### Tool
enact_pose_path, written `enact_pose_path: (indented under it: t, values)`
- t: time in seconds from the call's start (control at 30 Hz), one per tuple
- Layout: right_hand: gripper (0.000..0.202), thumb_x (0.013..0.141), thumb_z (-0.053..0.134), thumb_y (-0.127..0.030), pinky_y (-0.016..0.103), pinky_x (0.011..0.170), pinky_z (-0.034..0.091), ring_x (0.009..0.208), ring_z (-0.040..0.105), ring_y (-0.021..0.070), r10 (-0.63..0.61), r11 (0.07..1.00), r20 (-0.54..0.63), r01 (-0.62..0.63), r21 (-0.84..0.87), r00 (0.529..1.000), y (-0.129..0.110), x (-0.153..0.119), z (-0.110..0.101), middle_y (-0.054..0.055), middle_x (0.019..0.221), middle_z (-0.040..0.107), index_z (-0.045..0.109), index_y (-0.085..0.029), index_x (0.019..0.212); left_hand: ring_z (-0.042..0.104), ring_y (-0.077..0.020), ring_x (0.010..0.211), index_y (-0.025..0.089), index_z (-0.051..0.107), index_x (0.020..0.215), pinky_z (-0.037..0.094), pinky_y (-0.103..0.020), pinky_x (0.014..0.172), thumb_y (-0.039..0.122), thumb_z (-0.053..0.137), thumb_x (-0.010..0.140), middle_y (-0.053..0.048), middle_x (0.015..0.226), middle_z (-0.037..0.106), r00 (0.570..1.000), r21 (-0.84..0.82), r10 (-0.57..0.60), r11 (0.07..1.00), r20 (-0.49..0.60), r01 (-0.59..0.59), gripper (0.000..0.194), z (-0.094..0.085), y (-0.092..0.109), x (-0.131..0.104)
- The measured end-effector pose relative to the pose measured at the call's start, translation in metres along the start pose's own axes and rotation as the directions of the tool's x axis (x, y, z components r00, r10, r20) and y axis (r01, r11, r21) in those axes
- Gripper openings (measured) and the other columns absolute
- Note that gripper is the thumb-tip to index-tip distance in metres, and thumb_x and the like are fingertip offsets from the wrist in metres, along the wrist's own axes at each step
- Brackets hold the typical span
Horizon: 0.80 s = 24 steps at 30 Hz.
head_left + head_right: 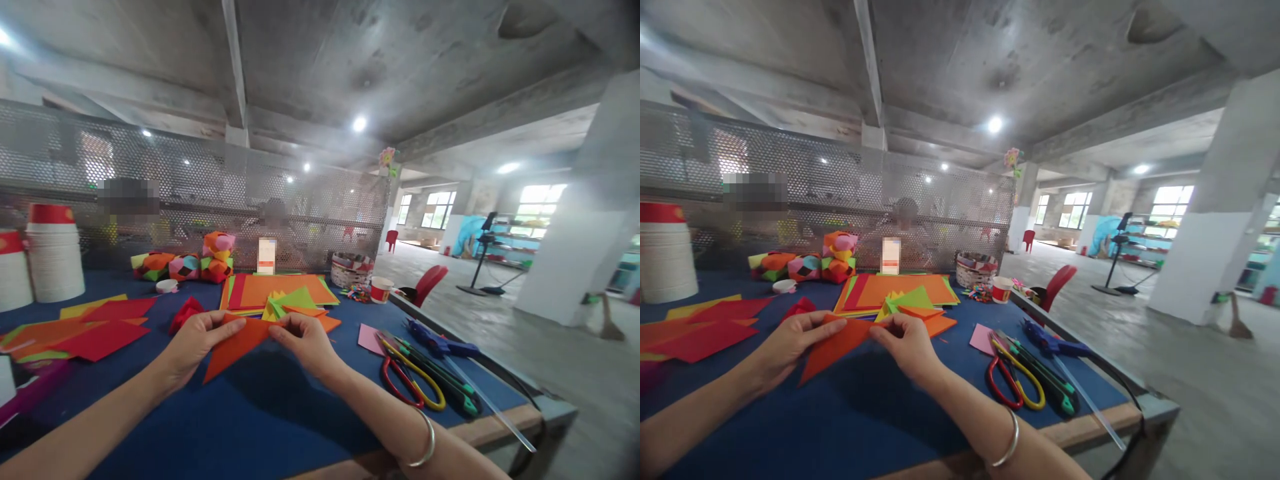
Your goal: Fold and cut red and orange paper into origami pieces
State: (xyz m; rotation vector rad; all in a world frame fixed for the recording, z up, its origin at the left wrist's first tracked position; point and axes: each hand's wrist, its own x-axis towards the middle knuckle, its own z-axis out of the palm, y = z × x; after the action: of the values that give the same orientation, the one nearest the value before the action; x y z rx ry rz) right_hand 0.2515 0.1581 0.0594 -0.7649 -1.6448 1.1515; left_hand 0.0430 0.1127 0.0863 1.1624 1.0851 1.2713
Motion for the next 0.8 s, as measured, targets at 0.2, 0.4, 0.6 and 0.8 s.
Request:
enact_pose_path:
  t: [0.2,0.4,0.6,0.8]
  values:
    - [0.05,0.067,0.088,-0.063,0.027,0.062,0.042,0.063,0.055,0.0127,0.011,1.0,0.019,-0.012,0.027,1.0,-0.002,-0.003,0.0,-0.001,0.068,0.067,0.067,-0.018,0.072,0.076,-0.0221,0.076,0.019,0.081,0.091,0.058,-0.028,0.07,0.048,0.1,0.055,-0.008,0.083,0.082,0.988,0.001,-0.097,0.995,0.122,0.098,0.051,-0.007,-0.006,0.003]
    - [0.049,0.069,0.087,-0.063,0.03,0.067,0.048,0.065,0.06,0.0144,-0.023,0.999,0.044,0.021,0.028,0.999,-0.005,-0.007,0.0,0.0,0.071,0.069,0.067,-0.018,0.072,0.077,-0.0318,0.101,0.018,0.085,0.1,0.059,-0.031,0.078,0.064,0.091,0.063,-0.014,0.106,0.082,0.965,0.154,-0.084,0.987,0.249,0.046,0.059,-0.007,-0.009,0.001]
    - [0.048,0.073,0.084,-0.063,0.032,0.072,0.05,0.071,0.064,0.0172,-0.033,0.999,0.05,0.032,0.02,0.998,-0.005,-0.006,-0.001,0.002,0.073,0.071,0.066,-0.018,0.073,0.078,-0.0271,0.089,0.016,0.085,0.092,0.058,-0.029,0.071,0.071,0.092,0.058,-0.014,0.105,0.083,0.97,0.129,-0.081,0.99,0.227,0.053,0.064,0.0,-0.003,-0.003]
    - [0.052,0.075,0.081,-0.069,0.033,0.075,0.051,0.074,0.066,0.019,-0.039,0.999,0.076,0.037,0.029,0.996,-0.005,-0.006,-0.001,0.002,0.073,0.071,0.066,-0.019,0.074,0.078,-0.0276,0.091,0.016,0.083,0.097,0.059,-0.031,0.073,0.072,0.089,0.061,-0.017,0.111,0.082,0.965,0.157,-0.07,0.987,0.252,0.031,0.067,-0.001,-0.003,-0.003]
